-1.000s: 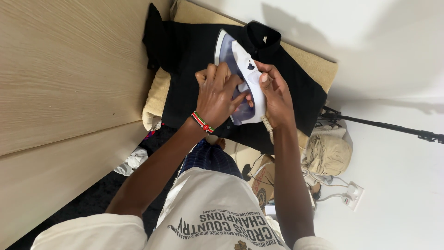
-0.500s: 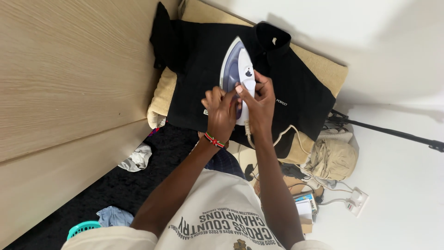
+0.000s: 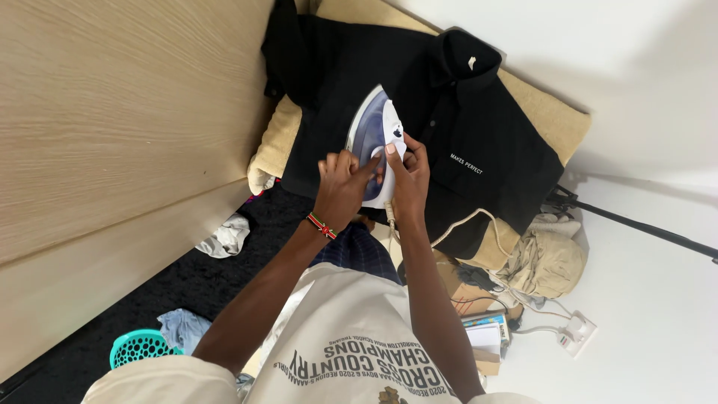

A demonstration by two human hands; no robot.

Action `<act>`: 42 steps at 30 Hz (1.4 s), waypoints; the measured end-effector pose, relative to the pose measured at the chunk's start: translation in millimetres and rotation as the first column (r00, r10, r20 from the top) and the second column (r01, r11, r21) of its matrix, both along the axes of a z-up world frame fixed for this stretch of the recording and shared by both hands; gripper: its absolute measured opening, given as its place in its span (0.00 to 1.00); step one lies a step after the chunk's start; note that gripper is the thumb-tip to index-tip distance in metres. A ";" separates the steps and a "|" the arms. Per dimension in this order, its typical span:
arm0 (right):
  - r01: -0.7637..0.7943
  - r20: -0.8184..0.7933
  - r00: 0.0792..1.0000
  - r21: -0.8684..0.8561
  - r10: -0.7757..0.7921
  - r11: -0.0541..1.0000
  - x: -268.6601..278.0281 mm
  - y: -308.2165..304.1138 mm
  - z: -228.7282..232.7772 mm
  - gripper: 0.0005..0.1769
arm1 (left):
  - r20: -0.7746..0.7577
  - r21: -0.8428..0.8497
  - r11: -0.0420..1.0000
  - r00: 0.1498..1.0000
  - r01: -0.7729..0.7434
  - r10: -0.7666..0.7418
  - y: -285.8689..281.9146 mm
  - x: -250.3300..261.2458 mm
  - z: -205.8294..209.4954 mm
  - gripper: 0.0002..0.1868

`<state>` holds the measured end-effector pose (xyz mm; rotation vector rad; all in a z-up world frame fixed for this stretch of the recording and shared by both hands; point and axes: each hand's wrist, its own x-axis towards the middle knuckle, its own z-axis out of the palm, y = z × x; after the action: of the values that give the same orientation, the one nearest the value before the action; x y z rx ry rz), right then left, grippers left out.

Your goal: Ironing a black button-down shirt on a padded surface.

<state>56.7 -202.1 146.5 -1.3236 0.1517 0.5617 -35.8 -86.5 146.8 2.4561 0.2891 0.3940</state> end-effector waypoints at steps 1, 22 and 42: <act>0.000 -0.002 1.000 -0.004 0.000 1.000 -0.2 -0.5 2.4 0.26 | -0.002 -0.004 1.000 1.000 0.000 0.000 1.5 -1.0 2.4 0.23; -0.145 0.040 0.987 -0.192 0.156 0.971 9.9 7.3 33.7 0.28 | -0.013 0.132 0.971 0.980 0.198 -0.199 42.1 12.4 15.7 0.35; -0.088 0.044 0.995 -0.095 0.093 0.992 -9.0 33.7 7.7 0.28 | -0.004 0.048 0.986 0.987 0.158 -0.158 64.4 8.6 3.4 0.07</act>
<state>47.8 -168.4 154.2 -1.4391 0.0789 0.6049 -27.3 -22.0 150.1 2.5046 0.0844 0.3361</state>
